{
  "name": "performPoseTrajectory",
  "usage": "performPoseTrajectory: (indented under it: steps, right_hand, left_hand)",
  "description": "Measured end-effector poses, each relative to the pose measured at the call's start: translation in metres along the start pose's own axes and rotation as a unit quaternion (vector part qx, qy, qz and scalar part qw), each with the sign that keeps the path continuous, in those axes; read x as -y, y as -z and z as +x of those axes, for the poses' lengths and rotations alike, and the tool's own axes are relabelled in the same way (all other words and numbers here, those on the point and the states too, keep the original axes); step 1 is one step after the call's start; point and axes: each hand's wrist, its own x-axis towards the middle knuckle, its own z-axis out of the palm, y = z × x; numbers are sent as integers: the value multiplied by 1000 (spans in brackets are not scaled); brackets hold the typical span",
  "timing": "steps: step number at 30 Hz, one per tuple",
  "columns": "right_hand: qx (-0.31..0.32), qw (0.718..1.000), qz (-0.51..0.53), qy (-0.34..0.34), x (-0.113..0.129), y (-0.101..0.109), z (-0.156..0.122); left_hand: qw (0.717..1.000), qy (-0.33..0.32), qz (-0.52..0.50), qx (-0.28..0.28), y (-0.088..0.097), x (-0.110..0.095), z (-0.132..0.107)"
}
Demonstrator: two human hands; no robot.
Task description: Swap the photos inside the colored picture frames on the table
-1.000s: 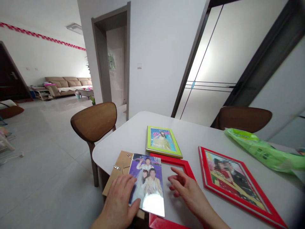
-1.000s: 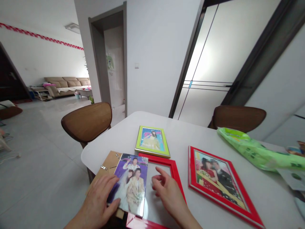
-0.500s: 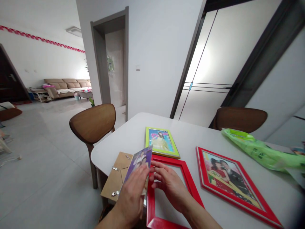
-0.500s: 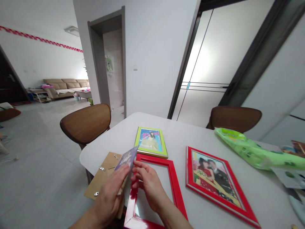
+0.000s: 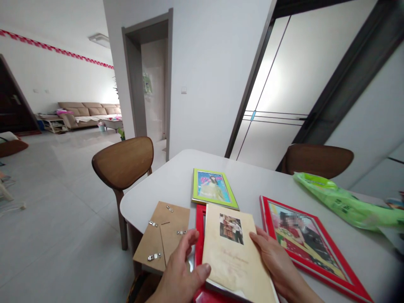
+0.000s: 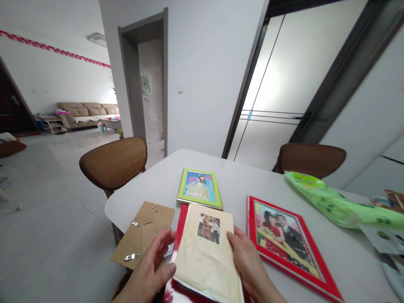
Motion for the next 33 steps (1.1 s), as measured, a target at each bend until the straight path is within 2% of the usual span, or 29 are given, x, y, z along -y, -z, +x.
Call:
performPoseTrajectory:
  steps: [2, 5, 8, 10, 12, 14, 16, 19, 20, 22, 24, 27, 30, 33]
  right_hand:
    - [-2, 998, -53, -23, 4, 13, 1]
    - [2, 996, -80, -37, 3, 16, 6]
    - [10, 993, -113, -27, -4, 11, 15]
    - [8, 986, -166, 6, -8, 10, 21]
    - [-6, 964, -259, 55, -9, 11, 25]
    - [-29, 915, -387, 108, -7, 13, 27]
    - [-52, 842, -520, 137, -6, 15, 26]
    - [-92, 733, -662, 125, -6, 17, 25]
    - [-105, 708, -688, 119, -7, 18, 25]
    - [-119, 680, -713, 117, -7, 19, 25]
    - [-121, 681, -709, 136, -6, 16, 24]
    - [-67, 721, -659, 204, -4, -9, 11]
    - [53, 758, -590, 272, -9, -58, -8]
    - [104, 750, -571, 318, -25, -107, -20]
  left_hand:
    - [992, 6, 117, 38, 3, 9, -2]
    - [963, -36, 250, 98, 1, 23, -4]
    - [941, -91, 304, 121, -2, 31, -4]
    - [932, -95, 325, 131, -1, 29, -4]
    - [923, -79, 345, 151, 0, 22, -2]
    - [912, -63, 366, 174, 0, 14, 0]
    - [904, -60, 383, 182, 0, 10, 1]
    - [901, -89, 384, 180, 4, 10, -1]
    - [900, -101, 382, 182, 8, 12, -3]
    - [896, -111, 390, 180, 23, 16, -6]
    - [889, -92, 422, 151, 44, 22, -10]
    - [868, -38, 491, 64, 75, 36, -13]
    - [847, -32, 531, -8, 93, 51, -14]
    - [836, -55, 546, -26, 102, 60, -12]
